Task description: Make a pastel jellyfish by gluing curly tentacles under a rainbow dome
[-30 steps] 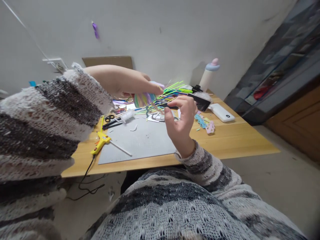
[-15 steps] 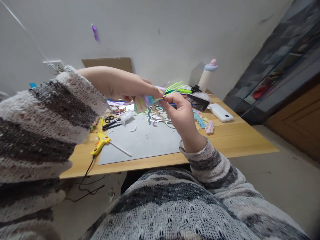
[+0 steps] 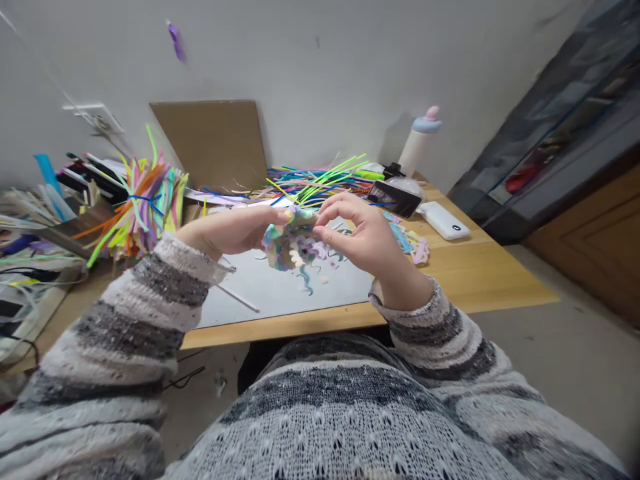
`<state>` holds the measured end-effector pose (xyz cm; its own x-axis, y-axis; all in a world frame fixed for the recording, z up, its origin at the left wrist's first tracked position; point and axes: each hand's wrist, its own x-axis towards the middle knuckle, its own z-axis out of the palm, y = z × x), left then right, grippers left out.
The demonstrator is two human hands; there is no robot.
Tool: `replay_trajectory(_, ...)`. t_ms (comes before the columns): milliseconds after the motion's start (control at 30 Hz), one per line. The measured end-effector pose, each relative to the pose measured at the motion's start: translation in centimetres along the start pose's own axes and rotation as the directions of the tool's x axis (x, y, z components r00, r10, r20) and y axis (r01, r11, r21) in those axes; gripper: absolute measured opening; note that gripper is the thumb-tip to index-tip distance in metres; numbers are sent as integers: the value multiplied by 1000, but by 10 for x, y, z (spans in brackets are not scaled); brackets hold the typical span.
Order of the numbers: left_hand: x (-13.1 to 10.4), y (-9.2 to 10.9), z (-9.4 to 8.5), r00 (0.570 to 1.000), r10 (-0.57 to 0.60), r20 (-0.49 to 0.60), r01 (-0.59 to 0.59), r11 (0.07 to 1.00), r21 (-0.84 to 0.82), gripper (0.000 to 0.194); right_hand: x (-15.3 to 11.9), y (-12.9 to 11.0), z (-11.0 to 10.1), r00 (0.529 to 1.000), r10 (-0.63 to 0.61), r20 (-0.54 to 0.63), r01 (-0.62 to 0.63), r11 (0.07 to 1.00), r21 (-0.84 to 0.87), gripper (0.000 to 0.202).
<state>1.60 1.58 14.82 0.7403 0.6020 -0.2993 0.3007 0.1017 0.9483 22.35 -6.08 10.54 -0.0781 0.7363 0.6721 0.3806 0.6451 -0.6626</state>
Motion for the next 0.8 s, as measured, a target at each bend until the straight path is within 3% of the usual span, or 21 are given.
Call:
replay_trajectory(100, 6, -33, 3, 1000, -13, -25, 9, 988, -152, 26, -10, 15, 9, 985, 146, 94, -151, 988, 47, 8)
replay_trajectory(200, 13, -68, 7, 998, -68, -13, 62, 961, -268, 25, -20, 37, 19, 938, 289, 191, -301, 953, 34, 9)
replay_trajectory(300, 18, -100, 8, 997, -79, 16, 80, 952, -297, 29, -30, 56, 29, 904, 346, 250, -352, 936, -24, 7)
replay_trajectory(367, 19, -115, 7, 998, -65, -22, 56, 958, -281, 33, -35, 65, 34, 895, 365, 256, -367, 929, -40, 7)
replay_trajectory(467, 21, -124, 9, 978, -59, -202, 15, 978, -210, 42, -40, 72, 41, 902, 360, 238, -361, 932, -41, 6)
replay_trajectory(600, 27, -123, 14, 913, -69, -401, 17, 991, -131, 31, -43, 77, 47, 930, 299, 214, -286, 954, -92, 3)
replay_trajectory(667, 32, -125, 18, 897, -54, -439, -7, 991, -137, 27, -46, 79, 51, 942, 267, 202, -245, 961, -129, 5)
replay_trajectory(800, 37, -132, 22, 903, -70, -424, -25, 976, -215, 26, -53, 81, 55, 946, 253, 205, -217, 959, -183, 6)
